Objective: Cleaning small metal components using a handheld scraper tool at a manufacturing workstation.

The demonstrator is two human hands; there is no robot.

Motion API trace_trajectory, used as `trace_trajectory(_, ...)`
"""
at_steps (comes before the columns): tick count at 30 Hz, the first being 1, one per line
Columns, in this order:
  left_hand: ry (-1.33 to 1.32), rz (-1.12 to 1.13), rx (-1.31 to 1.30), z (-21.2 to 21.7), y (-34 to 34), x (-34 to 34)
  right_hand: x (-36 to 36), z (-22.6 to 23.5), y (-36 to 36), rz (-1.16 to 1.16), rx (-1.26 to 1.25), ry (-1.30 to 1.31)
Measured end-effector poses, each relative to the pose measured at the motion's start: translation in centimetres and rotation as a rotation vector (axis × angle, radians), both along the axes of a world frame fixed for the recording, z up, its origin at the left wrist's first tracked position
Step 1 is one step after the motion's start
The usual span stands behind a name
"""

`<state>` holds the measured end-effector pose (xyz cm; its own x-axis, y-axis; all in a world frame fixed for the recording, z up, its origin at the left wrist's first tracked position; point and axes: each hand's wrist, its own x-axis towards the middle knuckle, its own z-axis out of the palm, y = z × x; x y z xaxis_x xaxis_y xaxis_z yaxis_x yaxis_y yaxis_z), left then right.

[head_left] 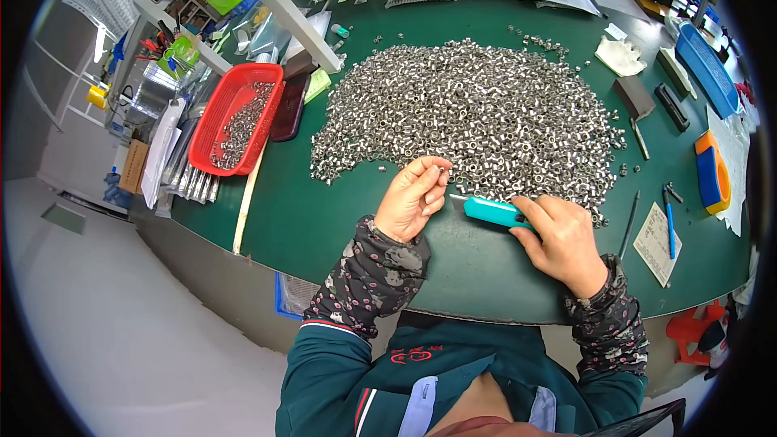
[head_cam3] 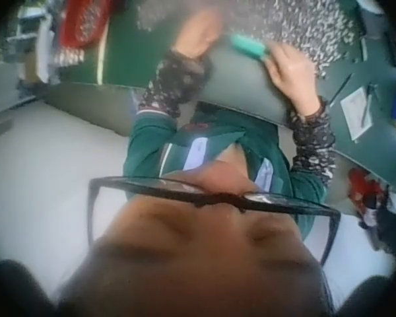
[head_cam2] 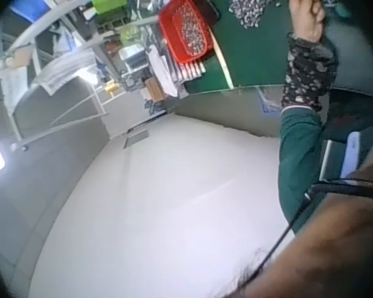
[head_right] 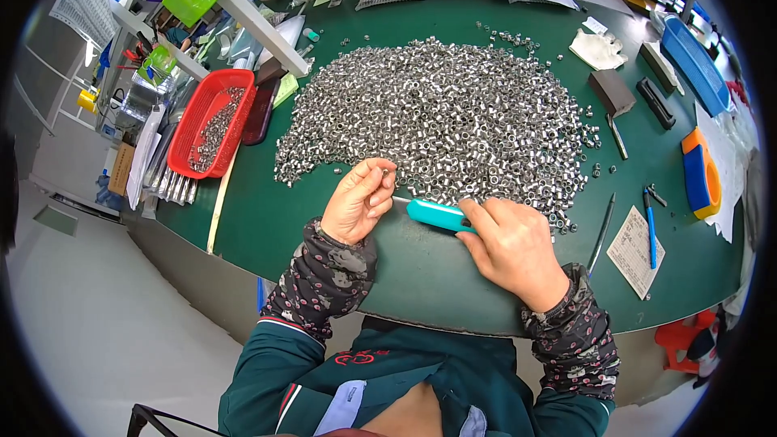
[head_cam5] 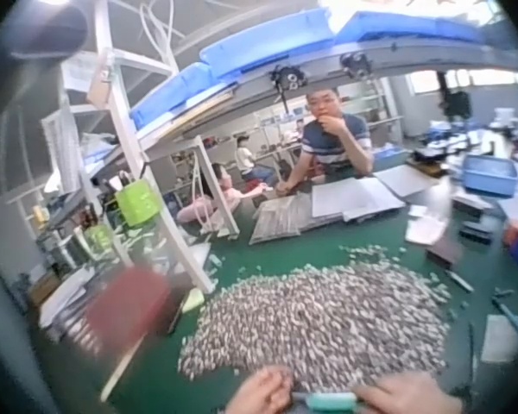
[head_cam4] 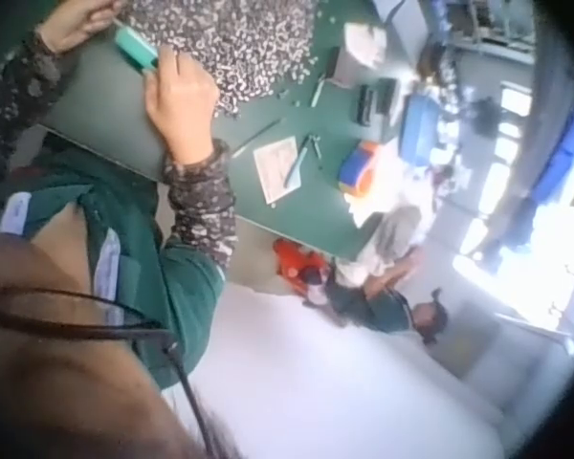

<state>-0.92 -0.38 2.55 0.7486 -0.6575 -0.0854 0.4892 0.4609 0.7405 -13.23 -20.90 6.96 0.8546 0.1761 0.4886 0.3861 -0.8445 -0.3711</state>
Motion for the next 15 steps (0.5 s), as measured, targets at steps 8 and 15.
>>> trace_trajectory(8,-0.004,0.022,0.060,0.45,-0.16,-0.22,-0.05,-0.04,-0.05,-0.011,0.016,0.021)
trace_trajectory(15,-0.018,-0.008,0.052,0.18,-0.05,-0.16,-0.08,-0.21,-0.12,-0.027,0.028,0.007)
